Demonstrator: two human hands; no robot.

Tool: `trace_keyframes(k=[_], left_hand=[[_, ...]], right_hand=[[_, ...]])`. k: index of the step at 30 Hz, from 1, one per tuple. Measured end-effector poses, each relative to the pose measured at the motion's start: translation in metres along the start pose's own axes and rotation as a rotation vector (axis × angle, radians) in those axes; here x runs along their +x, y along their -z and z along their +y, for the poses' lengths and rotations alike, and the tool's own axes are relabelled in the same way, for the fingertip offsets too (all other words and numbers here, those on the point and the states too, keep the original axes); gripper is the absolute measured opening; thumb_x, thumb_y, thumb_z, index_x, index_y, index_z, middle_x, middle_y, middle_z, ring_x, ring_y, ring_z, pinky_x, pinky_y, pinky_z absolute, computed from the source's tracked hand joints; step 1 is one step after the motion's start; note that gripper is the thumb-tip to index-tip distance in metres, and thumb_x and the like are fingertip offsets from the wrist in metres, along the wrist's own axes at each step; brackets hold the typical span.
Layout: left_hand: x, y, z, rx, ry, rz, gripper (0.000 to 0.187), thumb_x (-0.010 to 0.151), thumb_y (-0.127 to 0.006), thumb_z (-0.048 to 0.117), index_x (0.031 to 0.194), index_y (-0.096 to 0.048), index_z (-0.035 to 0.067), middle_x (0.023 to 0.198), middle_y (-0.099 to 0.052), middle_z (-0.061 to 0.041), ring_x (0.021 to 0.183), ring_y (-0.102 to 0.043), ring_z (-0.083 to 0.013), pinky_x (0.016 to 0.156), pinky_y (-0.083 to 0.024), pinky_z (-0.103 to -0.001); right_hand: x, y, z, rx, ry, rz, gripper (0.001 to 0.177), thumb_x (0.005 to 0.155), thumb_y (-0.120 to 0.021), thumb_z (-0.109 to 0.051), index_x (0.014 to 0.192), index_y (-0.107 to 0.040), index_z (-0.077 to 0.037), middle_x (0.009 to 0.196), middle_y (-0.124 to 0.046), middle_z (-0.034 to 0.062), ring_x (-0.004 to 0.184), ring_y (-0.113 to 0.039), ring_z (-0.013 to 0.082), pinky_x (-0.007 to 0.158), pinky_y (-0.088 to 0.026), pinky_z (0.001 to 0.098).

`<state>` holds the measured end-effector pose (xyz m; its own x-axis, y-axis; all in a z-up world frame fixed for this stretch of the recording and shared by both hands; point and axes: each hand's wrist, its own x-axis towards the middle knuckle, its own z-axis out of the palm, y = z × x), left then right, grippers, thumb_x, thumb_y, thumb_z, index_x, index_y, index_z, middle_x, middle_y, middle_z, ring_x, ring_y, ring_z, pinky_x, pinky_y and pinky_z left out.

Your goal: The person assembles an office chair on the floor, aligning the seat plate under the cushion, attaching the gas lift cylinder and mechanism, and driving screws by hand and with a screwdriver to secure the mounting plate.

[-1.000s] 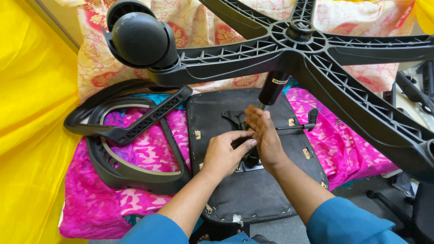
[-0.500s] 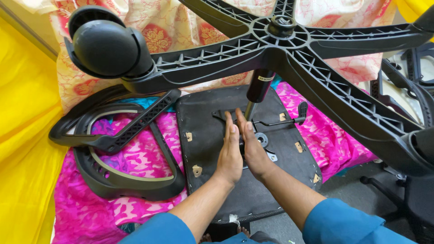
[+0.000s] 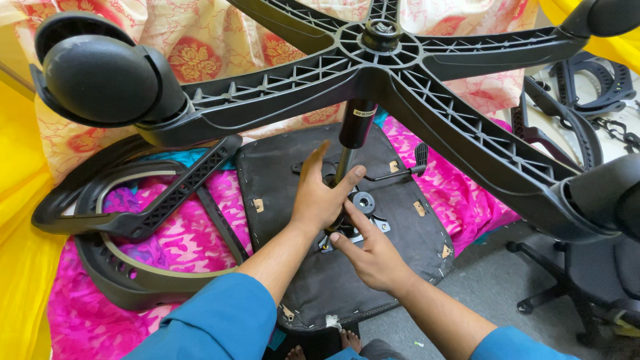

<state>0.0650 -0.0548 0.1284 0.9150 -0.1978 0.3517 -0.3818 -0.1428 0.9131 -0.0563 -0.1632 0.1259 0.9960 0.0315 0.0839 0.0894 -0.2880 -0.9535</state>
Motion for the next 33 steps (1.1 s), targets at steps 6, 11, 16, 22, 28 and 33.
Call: trace_keyframes(k=[6, 11, 16, 22, 28, 33], left_hand=[[-0.015, 0.0, 0.029, 0.081, 0.125, 0.058, 0.05, 0.085, -0.072, 0.059, 0.101, -0.077, 0.012, 0.089, -0.066, -0.007, 0.082, -0.068, -0.0228, 0.076, -0.055, -0.037], [-0.029, 0.02, 0.039, 0.091, 0.053, -0.055, 0.039, 0.08, -0.08, 0.046, 0.091, -0.08, 0.008, 0.083, -0.069, -0.008, 0.081, -0.069, -0.023, 0.074, -0.055, -0.036], [-0.046, 0.034, 0.034, 0.004, 0.071, -0.065, 0.038, 0.078, -0.083, 0.033, 0.107, -0.077, 0.009, 0.097, -0.075, -0.008, 0.087, -0.075, -0.0202, 0.079, -0.057, -0.03], [-0.065, 0.028, 0.018, -0.317, 0.189, -0.163, 0.032, 0.095, -0.071, 0.021, 0.123, -0.072, 0.007, 0.106, -0.08, -0.008, 0.096, -0.073, -0.0124, 0.086, -0.057, -0.029], [-0.08, 0.004, 0.009, -0.335, 0.204, -0.178, 0.041, 0.102, -0.057, 0.024, 0.138, -0.064, 0.006, 0.131, -0.074, -0.011, 0.121, -0.067, -0.0149, 0.104, -0.049, -0.027], [-0.08, -0.003, 0.013, -0.498, 0.276, -0.155, 0.072, 0.106, -0.034, 0.048, 0.161, -0.02, 0.004, 0.172, -0.018, -0.012, 0.159, -0.013, -0.02, 0.125, -0.013, -0.03]], right_hand=[[0.013, 0.008, -0.004, -0.184, 0.059, 0.135, 0.045, 0.088, -0.075, -0.011, 0.13, -0.064, -0.002, 0.109, -0.076, 0.0085, 0.103, -0.071, 0.0169, 0.093, -0.055, 0.0319], [0.029, 0.013, 0.0, -0.13, 0.03, 0.252, 0.04, 0.082, -0.077, -0.007, 0.12, -0.067, -0.004, 0.1, -0.075, 0.0041, 0.095, -0.07, 0.0141, 0.087, -0.055, 0.0304], [0.039, 0.017, 0.017, -0.168, -0.054, 0.217, 0.035, 0.078, -0.079, -0.001, 0.109, -0.064, 0.0, 0.099, -0.074, 0.0094, 0.096, -0.07, 0.015, 0.085, -0.057, 0.0314], [0.047, 0.021, 0.034, 0.578, -0.011, 0.095, 0.054, 0.089, -0.057, -0.023, 0.139, -0.048, -0.005, 0.141, -0.057, 0.0165, 0.125, -0.056, 0.0264, 0.105, -0.045, 0.0402], [0.08, 0.007, 0.021, 0.466, 0.014, 0.184, 0.08, 0.099, -0.032, -0.062, 0.157, -0.031, -0.007, 0.162, -0.037, 0.018, 0.152, -0.033, 0.0329, 0.121, -0.023, 0.0434], [0.063, -0.016, 0.005, 0.378, 0.041, 0.083, 0.081, 0.102, -0.028, -0.061, 0.161, -0.024, -0.006, 0.17, -0.026, 0.0139, 0.158, -0.021, 0.0294, 0.126, -0.016, 0.0414]])
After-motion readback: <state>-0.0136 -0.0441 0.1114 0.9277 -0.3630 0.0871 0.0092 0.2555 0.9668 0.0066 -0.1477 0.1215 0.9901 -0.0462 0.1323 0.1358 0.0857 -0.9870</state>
